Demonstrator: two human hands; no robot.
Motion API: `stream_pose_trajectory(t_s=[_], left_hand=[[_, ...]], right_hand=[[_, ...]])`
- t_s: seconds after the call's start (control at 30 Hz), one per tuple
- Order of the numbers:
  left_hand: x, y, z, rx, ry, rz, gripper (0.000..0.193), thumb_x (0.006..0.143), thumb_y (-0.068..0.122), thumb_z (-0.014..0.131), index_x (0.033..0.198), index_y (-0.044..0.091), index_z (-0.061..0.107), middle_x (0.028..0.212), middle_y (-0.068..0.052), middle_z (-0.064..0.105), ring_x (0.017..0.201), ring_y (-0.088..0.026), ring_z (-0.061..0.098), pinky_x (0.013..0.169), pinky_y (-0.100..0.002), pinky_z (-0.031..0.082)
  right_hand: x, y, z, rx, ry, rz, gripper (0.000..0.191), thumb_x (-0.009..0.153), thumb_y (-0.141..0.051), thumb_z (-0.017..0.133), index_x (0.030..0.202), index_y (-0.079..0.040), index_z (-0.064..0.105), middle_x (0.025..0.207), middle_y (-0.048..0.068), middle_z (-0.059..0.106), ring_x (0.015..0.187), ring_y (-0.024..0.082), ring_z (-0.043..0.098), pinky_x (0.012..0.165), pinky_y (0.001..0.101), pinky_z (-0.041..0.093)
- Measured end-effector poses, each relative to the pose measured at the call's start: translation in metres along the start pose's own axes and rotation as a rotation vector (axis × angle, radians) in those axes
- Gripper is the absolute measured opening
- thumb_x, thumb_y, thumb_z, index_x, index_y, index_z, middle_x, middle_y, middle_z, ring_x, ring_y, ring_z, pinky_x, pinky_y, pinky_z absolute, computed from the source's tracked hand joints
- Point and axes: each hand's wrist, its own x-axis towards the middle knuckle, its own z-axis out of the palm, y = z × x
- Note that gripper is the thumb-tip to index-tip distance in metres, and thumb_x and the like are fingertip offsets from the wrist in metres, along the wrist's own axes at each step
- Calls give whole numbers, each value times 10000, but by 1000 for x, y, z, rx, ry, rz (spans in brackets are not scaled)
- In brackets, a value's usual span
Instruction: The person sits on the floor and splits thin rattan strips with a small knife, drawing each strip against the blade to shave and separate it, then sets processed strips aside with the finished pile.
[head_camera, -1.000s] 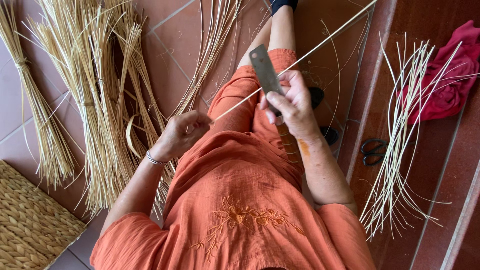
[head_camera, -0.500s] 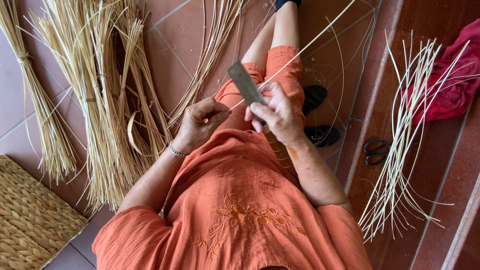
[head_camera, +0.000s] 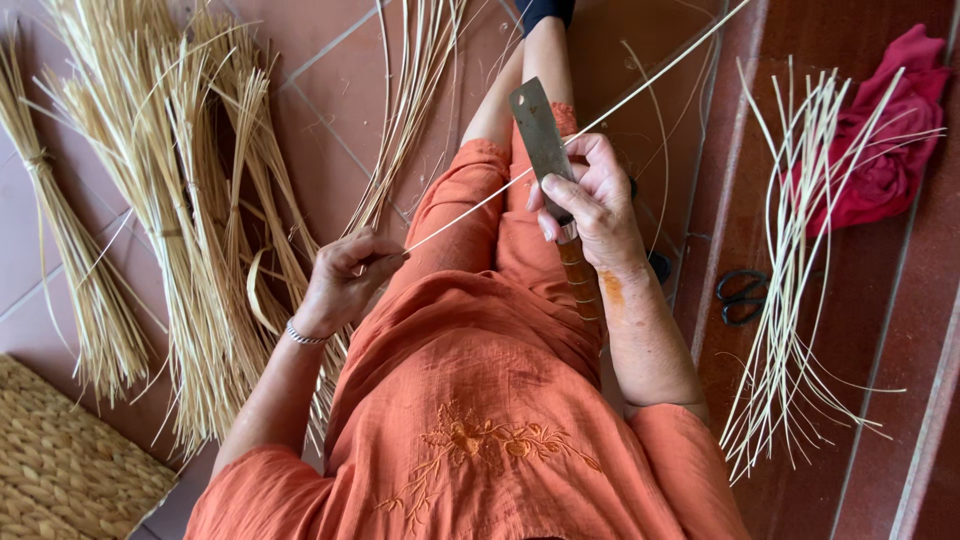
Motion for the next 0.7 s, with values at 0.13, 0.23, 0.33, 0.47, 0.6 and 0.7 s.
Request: stream_pose_trajectory(t_s=[0.13,0.23,0.33,0.47,0.6,0.7], left_hand=[[-8,-17,-8,-86,-19,-91,107,896,22,762,1000,46,763,766,10,587,677,-72,504,598,-257,429],[-12,-27,-11,-92,-12,-91,110,908,-2,749,1007,42,761,805,1,614,713,-71,541,624,-256,456],[-12,-28,-15,-150,-68,-66,104,942,1,720,1038,32,744,872,1,686,791,-64,613,704,-237,515],[-3,-9,-10,-239,-154,-184,199,953,88,685,1144,39,705,940,-6,735,829,-50,670,743,-219,580],[17,17,16,-64,-195,-174,235,974,176,692,1173,54,722,842,-42,729,688,-80,618,609,-239,545],[34,28,35,-108,-137,33,199,1015,145,686,1170,22,703,890,-39,736,751,-56,642,657,-229,553]], right_hand=[[1,-6,-7,-13,33,-24,278,1030,-40,612,1233,-40,422,870,148,677,562,144,569,517,247,477],[2,-10,-14,-9,55,-36,279,1029,-42,615,1235,-41,426,869,145,676,557,143,565,514,248,478],[1,-9,-19,-19,71,-36,280,1034,-47,616,1241,-41,428,874,142,675,558,138,564,514,243,477],[-2,4,-12,-44,50,-32,272,1034,-58,597,1235,-47,414,869,142,681,551,134,574,485,228,458],[-8,24,10,-37,-54,19,281,1031,-54,582,1238,-52,393,877,155,688,570,138,601,482,243,499],[-20,35,29,-11,-112,148,294,1026,-59,568,1246,-58,373,878,150,681,559,122,596,477,222,481]])
